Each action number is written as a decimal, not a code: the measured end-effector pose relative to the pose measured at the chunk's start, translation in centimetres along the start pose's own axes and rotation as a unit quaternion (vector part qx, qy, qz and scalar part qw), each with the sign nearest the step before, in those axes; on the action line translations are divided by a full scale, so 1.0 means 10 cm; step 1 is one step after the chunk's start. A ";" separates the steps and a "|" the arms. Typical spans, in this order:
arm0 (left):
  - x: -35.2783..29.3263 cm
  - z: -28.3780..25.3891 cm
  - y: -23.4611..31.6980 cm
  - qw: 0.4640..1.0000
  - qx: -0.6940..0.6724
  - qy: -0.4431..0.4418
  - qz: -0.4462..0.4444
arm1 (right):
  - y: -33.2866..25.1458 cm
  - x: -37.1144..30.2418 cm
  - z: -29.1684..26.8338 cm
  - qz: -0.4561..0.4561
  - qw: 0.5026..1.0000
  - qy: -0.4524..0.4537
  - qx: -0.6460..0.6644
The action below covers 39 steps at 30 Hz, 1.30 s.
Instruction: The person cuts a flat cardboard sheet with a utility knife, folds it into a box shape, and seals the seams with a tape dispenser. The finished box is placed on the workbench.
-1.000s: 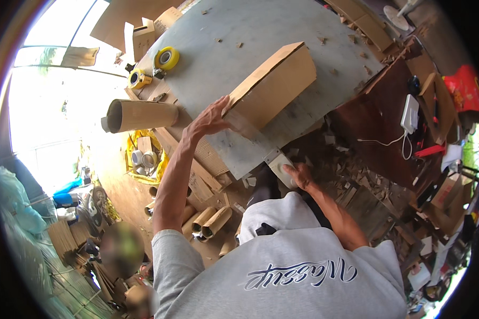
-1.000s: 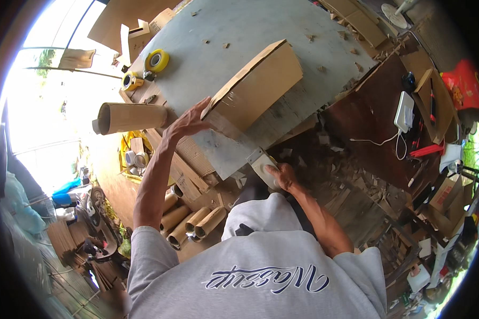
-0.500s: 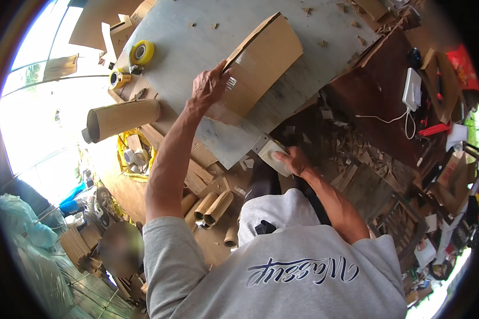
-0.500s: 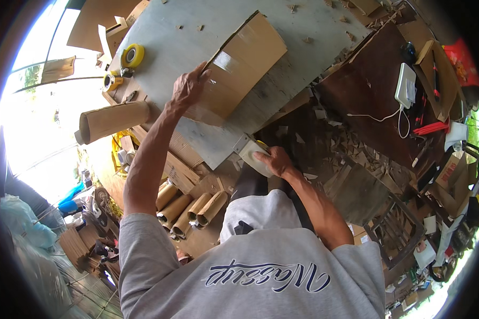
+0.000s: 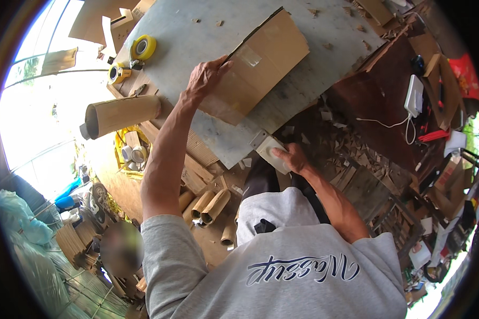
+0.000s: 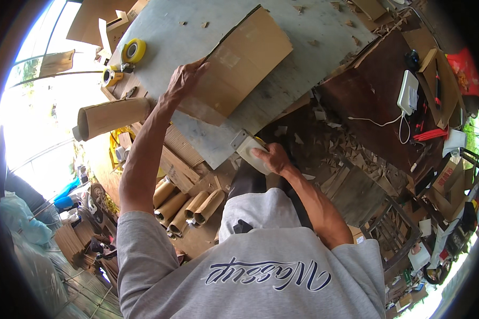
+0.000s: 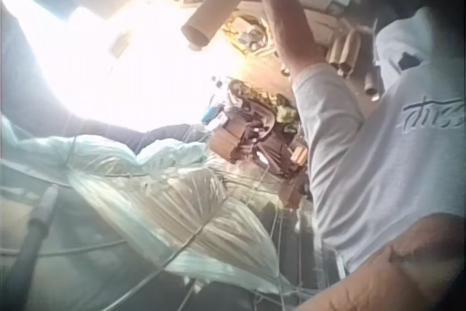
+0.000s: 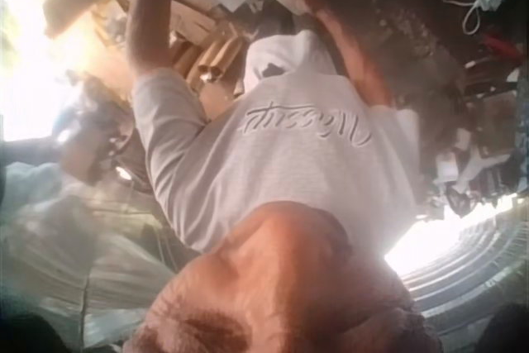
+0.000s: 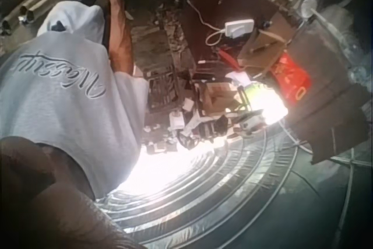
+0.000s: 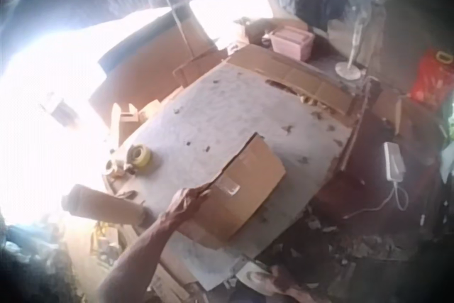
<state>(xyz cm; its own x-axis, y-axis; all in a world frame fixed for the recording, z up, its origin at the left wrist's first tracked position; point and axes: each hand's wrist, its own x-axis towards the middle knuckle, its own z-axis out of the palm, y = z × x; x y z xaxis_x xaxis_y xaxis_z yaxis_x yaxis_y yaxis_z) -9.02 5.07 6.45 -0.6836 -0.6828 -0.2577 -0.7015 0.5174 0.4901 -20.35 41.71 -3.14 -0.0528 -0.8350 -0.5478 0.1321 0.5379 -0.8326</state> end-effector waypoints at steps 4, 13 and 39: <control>0.03 -0.09 -0.02 0.999 -0.029 -0.014 -0.010 | -0.06 0.01 0.04 0.009 1.000 0.001 0.015; 0.14 -0.31 -0.14 0.995 -0.095 -0.027 -0.027 | -0.29 0.14 0.14 -0.014 0.998 -0.002 0.060; 0.79 -0.81 -0.94 0.997 -0.039 -0.041 -0.051 | -0.84 0.90 0.54 -0.087 0.990 -0.009 0.110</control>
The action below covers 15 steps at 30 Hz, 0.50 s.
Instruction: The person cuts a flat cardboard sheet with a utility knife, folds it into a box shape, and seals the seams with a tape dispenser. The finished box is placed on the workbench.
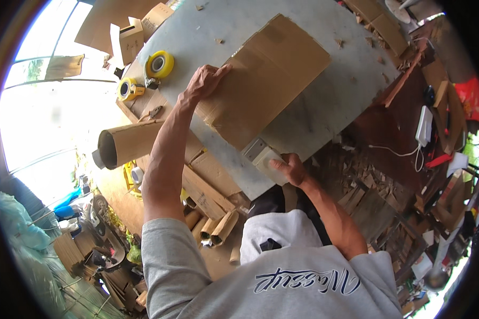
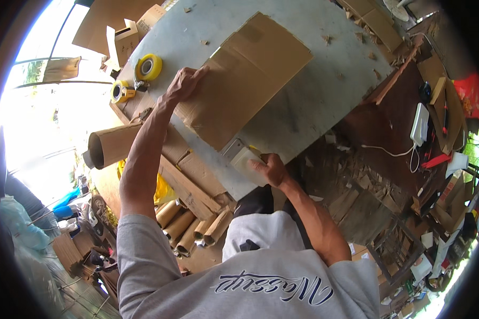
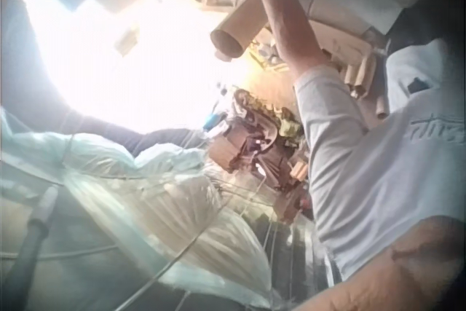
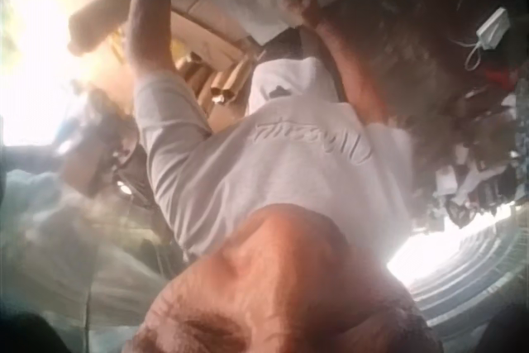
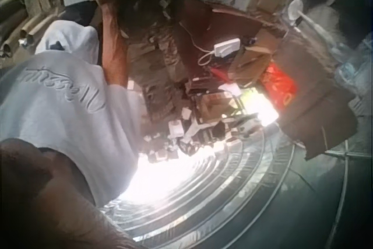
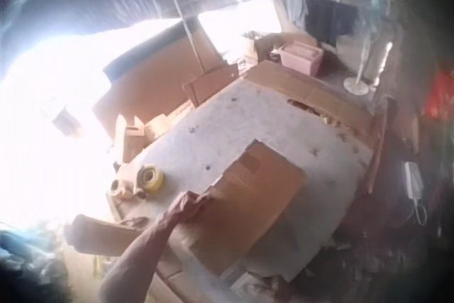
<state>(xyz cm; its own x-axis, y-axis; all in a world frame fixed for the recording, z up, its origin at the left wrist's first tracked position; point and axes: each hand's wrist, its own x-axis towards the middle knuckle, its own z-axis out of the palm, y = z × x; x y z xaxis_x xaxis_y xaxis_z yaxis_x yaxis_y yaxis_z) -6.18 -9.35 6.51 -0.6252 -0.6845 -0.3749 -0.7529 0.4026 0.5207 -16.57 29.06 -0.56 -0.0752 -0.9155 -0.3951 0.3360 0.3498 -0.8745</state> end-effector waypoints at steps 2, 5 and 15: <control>0.09 -0.06 -0.08 0.999 0.040 0.018 -0.019 | -0.01 0.18 0.06 0.002 1.000 -0.009 -0.017; 0.32 0.00 -0.35 0.983 0.098 0.120 -0.098 | -0.18 0.48 0.27 -0.072 0.996 0.025 -0.051; 0.72 0.32 -1.22 0.981 0.020 0.055 -0.187 | -0.28 0.70 0.49 -0.027 0.980 0.064 -0.187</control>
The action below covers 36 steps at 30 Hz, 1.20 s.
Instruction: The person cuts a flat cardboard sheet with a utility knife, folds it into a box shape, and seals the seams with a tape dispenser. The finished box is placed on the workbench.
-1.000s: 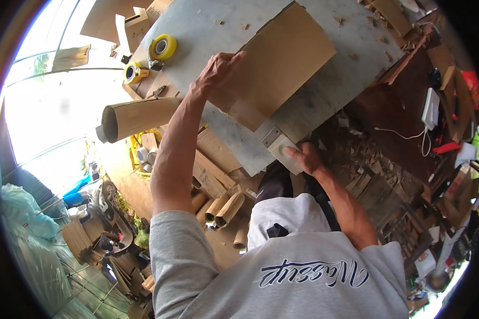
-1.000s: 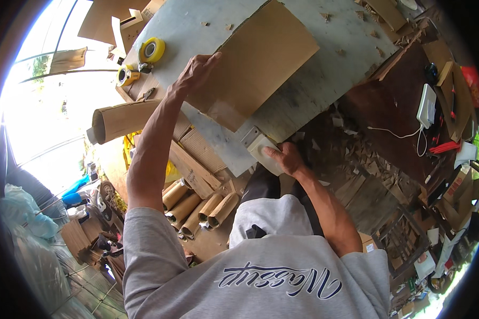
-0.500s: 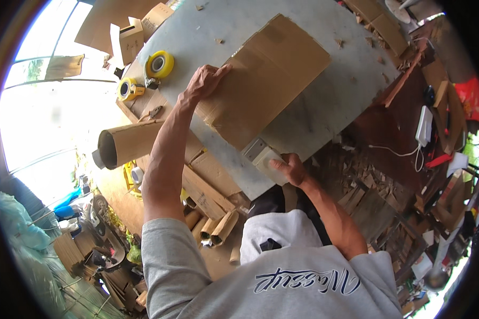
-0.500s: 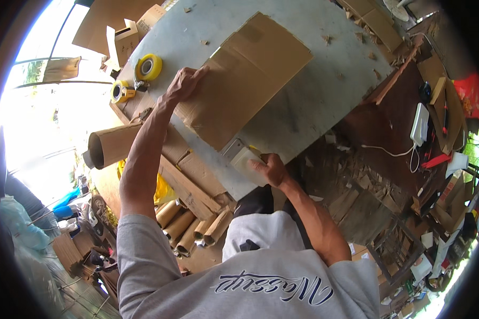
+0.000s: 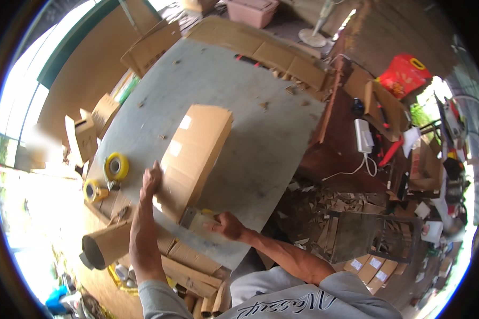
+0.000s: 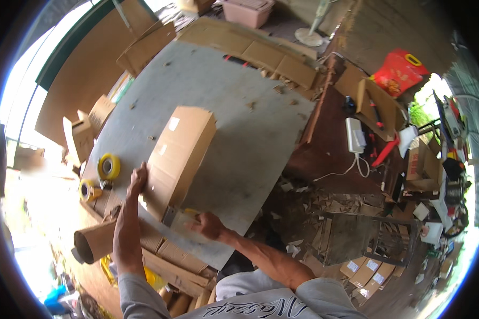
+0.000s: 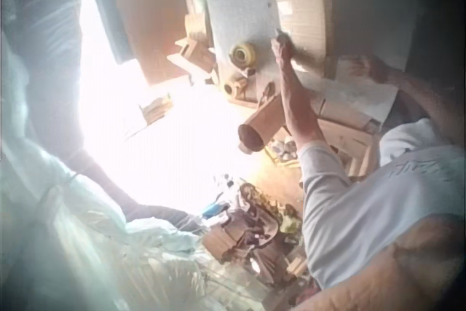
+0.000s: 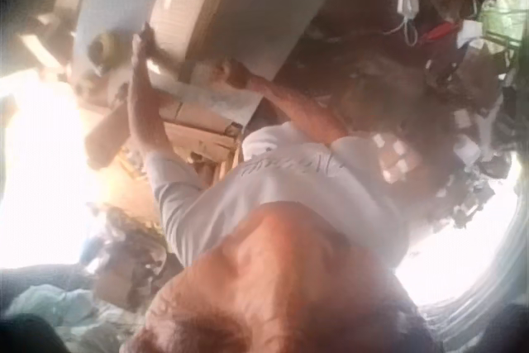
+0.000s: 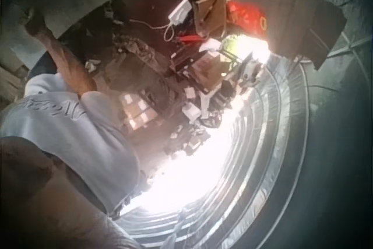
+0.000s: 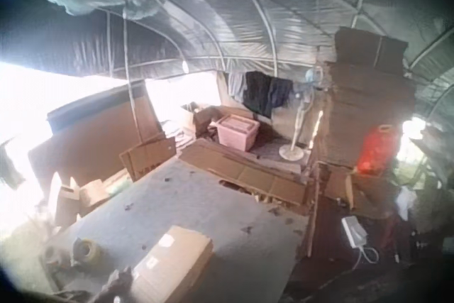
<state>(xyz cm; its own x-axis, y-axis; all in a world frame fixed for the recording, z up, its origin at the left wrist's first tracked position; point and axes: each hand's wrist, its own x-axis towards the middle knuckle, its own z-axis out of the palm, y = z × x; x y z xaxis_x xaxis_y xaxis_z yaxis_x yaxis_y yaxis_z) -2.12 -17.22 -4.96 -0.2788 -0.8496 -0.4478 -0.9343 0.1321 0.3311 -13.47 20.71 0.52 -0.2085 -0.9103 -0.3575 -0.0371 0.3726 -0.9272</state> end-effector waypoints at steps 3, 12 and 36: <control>-0.29 0.46 0.10 0.999 -0.026 -0.002 0.035 | 0.23 -0.14 -0.12 0.038 0.997 -0.029 -0.063; -1.50 1.67 0.43 0.935 -0.203 0.214 0.195 | 0.41 -1.04 -0.43 -0.040 0.993 0.010 0.115; -2.91 0.86 1.39 0.973 -0.017 0.045 0.225 | 0.99 -1.66 -0.81 -0.026 0.994 -0.003 0.105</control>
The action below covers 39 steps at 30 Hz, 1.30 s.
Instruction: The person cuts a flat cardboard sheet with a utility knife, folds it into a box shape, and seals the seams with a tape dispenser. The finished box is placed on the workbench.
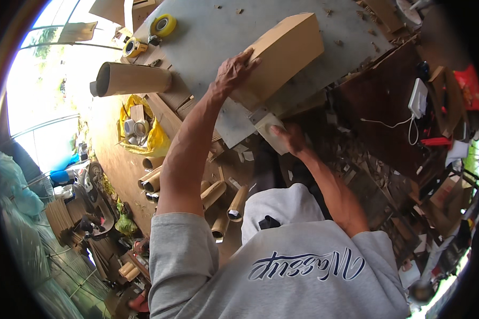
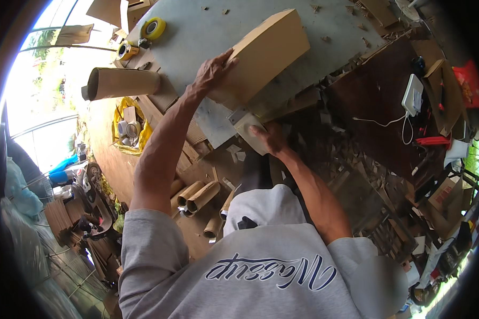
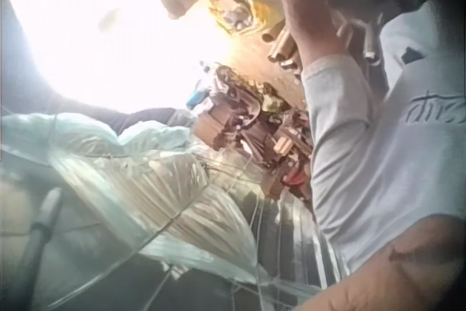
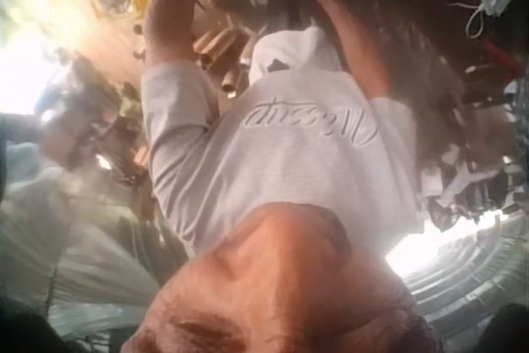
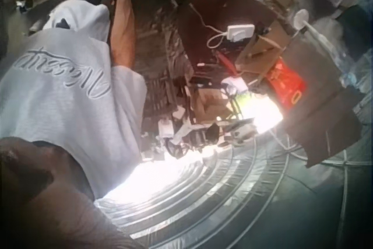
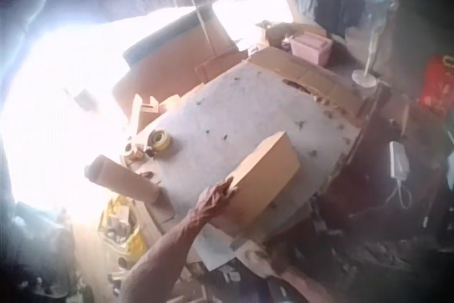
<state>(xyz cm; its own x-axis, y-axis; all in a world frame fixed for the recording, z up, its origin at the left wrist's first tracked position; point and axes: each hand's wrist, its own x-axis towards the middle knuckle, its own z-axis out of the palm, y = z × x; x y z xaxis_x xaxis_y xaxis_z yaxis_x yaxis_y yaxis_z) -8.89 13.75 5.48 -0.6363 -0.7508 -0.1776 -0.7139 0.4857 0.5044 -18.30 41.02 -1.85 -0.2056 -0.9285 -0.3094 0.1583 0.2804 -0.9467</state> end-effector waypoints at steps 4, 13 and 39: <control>0.05 -0.09 -0.05 1.000 -0.014 -0.018 -0.010 | 0.42 -0.24 -0.34 0.077 0.993 -0.035 -0.083; 0.19 -0.20 -0.24 0.996 -0.072 -0.047 -0.037 | 0.65 -0.28 -0.37 0.081 0.993 -0.022 -0.086; 0.96 -1.02 -1.07 0.981 -0.088 -0.114 -0.128 | -0.19 0.68 0.22 -0.007 1.000 0.001 -0.006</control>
<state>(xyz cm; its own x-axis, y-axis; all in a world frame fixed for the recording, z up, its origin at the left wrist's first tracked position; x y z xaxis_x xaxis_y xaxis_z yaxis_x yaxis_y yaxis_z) -4.36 -3.17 7.00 -0.5053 -0.7087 -0.4924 -0.8106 0.1940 0.5525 -17.87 33.67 -1.92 -0.2102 -0.9320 -0.2953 0.1435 0.2694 -0.9523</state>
